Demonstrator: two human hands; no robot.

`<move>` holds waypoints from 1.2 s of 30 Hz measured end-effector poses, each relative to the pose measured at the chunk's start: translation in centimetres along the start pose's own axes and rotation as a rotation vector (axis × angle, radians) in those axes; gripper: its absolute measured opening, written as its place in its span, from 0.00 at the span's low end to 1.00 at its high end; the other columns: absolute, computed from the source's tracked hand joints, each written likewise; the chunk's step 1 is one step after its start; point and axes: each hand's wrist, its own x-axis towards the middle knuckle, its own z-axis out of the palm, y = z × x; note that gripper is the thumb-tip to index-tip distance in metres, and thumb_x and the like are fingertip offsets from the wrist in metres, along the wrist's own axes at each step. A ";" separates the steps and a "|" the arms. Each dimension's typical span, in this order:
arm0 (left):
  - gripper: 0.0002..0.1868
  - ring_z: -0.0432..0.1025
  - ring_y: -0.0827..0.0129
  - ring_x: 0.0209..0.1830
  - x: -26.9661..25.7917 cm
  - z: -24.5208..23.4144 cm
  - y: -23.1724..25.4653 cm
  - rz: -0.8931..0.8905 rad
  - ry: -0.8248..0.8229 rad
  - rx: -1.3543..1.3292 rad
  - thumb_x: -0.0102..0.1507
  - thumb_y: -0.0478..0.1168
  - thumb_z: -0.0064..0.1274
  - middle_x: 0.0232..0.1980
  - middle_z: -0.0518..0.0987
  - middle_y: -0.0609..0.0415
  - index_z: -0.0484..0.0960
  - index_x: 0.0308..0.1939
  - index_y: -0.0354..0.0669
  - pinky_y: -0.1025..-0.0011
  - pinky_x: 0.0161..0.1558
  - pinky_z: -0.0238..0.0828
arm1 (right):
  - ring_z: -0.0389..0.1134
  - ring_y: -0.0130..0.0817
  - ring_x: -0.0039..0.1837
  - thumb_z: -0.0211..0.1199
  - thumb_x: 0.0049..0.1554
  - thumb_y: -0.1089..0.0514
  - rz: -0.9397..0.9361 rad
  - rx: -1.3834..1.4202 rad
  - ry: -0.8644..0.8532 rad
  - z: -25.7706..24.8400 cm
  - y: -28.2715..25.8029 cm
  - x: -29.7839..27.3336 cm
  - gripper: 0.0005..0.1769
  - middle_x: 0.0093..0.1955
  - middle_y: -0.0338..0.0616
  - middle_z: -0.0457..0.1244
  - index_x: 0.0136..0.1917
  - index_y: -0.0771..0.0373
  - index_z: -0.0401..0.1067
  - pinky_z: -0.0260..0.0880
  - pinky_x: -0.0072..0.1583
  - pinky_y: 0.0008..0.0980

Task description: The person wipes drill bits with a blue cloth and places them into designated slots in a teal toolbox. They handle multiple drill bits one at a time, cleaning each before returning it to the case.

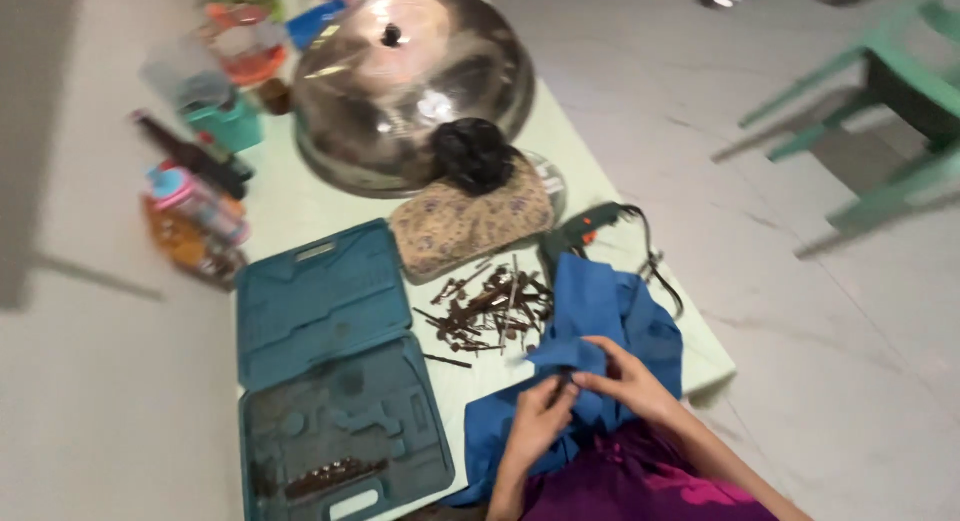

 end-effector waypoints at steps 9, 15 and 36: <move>0.24 0.61 0.75 0.27 -4.6 -10.4 1.2 -0.007 -0.085 -0.309 0.67 0.33 0.37 0.35 0.73 0.53 0.73 0.67 0.37 0.78 0.30 0.57 | 0.55 0.20 0.39 0.64 0.58 0.60 0.080 0.628 0.254 7.5 -5.3 -1.2 0.26 0.41 0.33 0.57 0.69 0.62 0.65 0.55 0.41 0.22; 0.30 0.69 0.69 0.40 -8.4 -15.3 1.8 0.007 -0.046 -0.323 0.67 0.32 0.45 0.48 0.77 0.48 0.66 0.74 0.38 0.74 0.46 0.66 | 0.65 0.23 0.48 0.62 0.60 0.64 -0.018 0.836 0.175 14.6 -7.6 -2.6 0.25 0.55 0.41 0.67 0.69 0.56 0.63 0.63 0.49 0.24; 0.23 0.70 0.74 0.39 -9.5 -17.9 7.4 0.287 -0.255 0.146 0.64 0.26 0.49 0.45 0.78 0.57 0.80 0.63 0.37 0.79 0.44 0.68 | 0.70 0.32 0.53 0.51 0.56 0.71 -0.205 0.741 0.179 21.9 -4.9 -6.0 0.38 0.77 0.52 0.56 0.80 0.64 0.53 0.76 0.52 0.28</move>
